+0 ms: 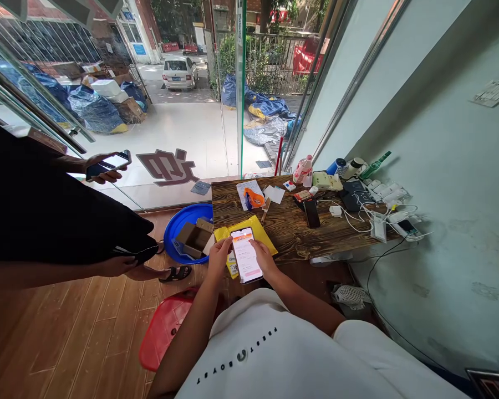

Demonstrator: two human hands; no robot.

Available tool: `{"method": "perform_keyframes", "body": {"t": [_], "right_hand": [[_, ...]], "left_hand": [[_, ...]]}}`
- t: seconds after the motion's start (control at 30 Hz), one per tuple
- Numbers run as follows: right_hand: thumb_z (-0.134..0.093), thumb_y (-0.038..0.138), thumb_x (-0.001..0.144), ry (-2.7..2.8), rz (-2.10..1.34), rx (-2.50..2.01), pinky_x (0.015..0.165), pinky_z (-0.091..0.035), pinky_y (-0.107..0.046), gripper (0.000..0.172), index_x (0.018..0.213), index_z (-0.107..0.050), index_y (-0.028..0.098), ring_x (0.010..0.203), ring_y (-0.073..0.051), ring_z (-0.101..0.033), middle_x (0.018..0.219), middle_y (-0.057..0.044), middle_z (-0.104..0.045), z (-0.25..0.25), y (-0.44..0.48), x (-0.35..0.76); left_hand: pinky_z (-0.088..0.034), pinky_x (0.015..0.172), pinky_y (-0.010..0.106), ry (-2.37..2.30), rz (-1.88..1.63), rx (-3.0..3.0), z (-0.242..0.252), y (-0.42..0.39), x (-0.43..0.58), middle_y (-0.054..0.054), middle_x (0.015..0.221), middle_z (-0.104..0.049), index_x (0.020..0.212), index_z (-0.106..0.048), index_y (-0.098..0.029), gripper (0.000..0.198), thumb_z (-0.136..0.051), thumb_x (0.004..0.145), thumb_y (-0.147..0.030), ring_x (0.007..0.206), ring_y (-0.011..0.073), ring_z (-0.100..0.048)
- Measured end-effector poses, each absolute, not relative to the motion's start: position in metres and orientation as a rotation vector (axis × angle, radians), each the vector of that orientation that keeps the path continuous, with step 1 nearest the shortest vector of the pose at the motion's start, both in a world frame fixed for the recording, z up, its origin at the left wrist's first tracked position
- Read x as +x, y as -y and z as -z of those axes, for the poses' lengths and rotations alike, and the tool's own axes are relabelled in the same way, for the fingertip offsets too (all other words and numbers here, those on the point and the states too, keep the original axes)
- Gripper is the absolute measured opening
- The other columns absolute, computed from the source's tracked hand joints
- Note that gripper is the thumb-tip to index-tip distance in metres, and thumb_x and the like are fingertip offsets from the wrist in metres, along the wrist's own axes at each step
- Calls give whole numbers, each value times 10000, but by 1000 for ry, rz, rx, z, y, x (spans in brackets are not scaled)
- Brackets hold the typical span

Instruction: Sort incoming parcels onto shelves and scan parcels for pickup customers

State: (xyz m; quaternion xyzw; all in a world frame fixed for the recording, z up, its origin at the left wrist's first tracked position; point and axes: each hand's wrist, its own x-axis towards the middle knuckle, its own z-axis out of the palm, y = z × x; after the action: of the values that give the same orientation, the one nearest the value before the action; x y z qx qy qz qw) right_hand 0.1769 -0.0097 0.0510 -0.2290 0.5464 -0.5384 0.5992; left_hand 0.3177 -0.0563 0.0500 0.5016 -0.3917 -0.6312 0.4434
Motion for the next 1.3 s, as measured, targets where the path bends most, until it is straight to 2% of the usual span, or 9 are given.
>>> {"method": "perform_keyframes", "body": {"t": [0.13,0.37,0.53,0.7,0.87,0.97,1.2,1.3], "right_hand": [[-692,635,686,-1298,1281,-528,672,-502,-320,525,964,-667,190,779,-234,-680,857,-48,-740,-52,9,178],[-706,667,658,-1339,1289,-586,671,-482,-309,503,802,-636,190,723,-205,-644,807,-40,-720,-54,10,178],[-679,643,705,-1290,1292,-548,626,-448,-291,458,784,-637,194,672,-183,-615,754,-22,-697,-52,12,180],[-667,618,740,-1253,1297,-540,652,-453,-293,436,847,-654,196,717,-193,-639,807,-33,-719,-49,11,181],[-665,583,754,-1123,1222,-483,760,-498,-326,417,923,-664,201,836,-221,-676,947,-64,-738,-43,14,179],[-657,566,757,-1075,1173,-465,814,-503,-351,414,946,-657,197,890,-234,-679,994,-74,-736,-39,17,177],[-643,396,706,-1124,1149,-467,718,-469,-310,250,860,-616,200,772,-206,-657,838,-21,-732,-39,19,175],[-651,325,658,-1135,1119,-500,699,-460,-320,267,890,-613,198,747,-215,-655,832,-24,-731,-42,19,176]], "left_hand": [[-323,574,234,982,1558,1240,-50,57,318,-16,593,-527,596,-616,-149,426,-711,723,-544,577,98,-413],[-333,584,239,995,1562,1231,-47,59,319,-14,609,-548,607,-624,-155,417,-713,722,-546,583,102,-430],[-334,570,249,986,1556,1279,-48,62,320,3,609,-588,599,-648,-156,434,-717,701,-573,567,110,-453],[-324,549,253,955,1543,1352,-49,64,321,14,579,-604,605,-671,-147,439,-738,673,-576,551,118,-470],[-411,626,272,864,1568,1368,-49,64,324,72,733,-707,736,-724,-138,457,-660,716,-590,644,162,-582],[-419,623,272,835,1579,1381,-48,65,326,86,745,-718,728,-726,-133,460,-652,713,-587,645,163,-598],[-415,604,265,840,1565,1407,-44,70,329,64,695,-710,698,-725,-145,436,-688,693,-580,613,148,-586],[-422,595,275,844,1564,1416,-43,72,330,76,708,-717,702,-719,-146,454,-665,703,-596,609,156,-598]]}}
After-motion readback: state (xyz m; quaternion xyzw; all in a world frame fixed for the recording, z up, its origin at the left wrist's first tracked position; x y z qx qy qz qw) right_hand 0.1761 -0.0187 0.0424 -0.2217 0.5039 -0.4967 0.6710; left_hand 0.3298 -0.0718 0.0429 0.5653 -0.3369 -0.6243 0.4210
